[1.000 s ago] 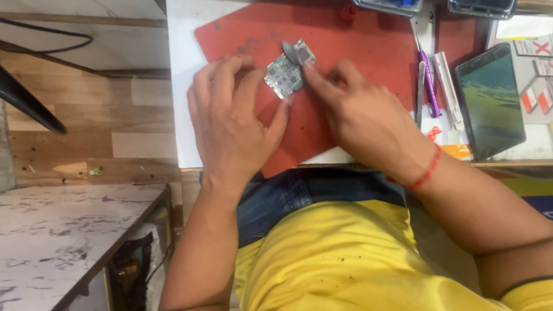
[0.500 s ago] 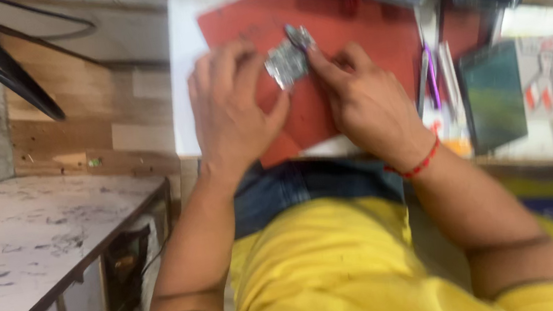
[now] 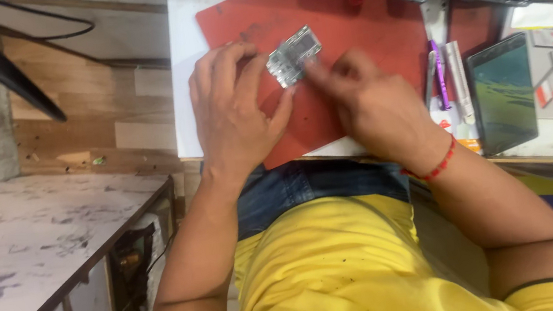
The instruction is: The person uses a purple tool to repeatedly scrape and clean a small electronic component placed on a red mat. The hands hold the component steady while the tool is moved across its surface in short strokes.
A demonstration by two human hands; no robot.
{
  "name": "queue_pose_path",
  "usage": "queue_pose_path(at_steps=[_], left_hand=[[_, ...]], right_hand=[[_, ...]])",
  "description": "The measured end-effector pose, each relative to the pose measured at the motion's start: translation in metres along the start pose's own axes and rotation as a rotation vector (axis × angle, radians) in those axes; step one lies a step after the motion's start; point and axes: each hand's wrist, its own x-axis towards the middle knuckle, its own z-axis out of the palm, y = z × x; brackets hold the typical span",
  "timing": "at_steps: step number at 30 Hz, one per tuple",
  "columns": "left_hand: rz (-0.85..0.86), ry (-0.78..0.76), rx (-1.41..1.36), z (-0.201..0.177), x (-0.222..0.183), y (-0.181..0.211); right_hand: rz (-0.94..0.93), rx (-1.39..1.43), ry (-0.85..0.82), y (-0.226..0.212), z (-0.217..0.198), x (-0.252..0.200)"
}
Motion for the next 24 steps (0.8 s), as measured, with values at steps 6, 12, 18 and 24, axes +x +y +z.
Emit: queue_pose_path(at_steps=[6, 12, 18, 24], left_hand=[[-0.017, -0.018, -0.009, 0.001, 0.002, 0.002], [-0.001, -0.015, 0.002, 0.0, 0.003, 0.002], [-0.004, -0.018, -0.002, -0.001, 0.001, 0.002], [0.009, -0.032, 0.014, -0.001, -0.003, 0.001]], right_hand=[[0.058, 0.022, 0.123, -0.005, -0.001, 0.002], [0.111, 0.012, 0.067, -0.008, -0.002, -0.001], [0.073, -0.005, 0.021, -0.007, -0.003, -0.003], [0.014, 0.022, -0.023, -0.002, 0.004, -0.013]])
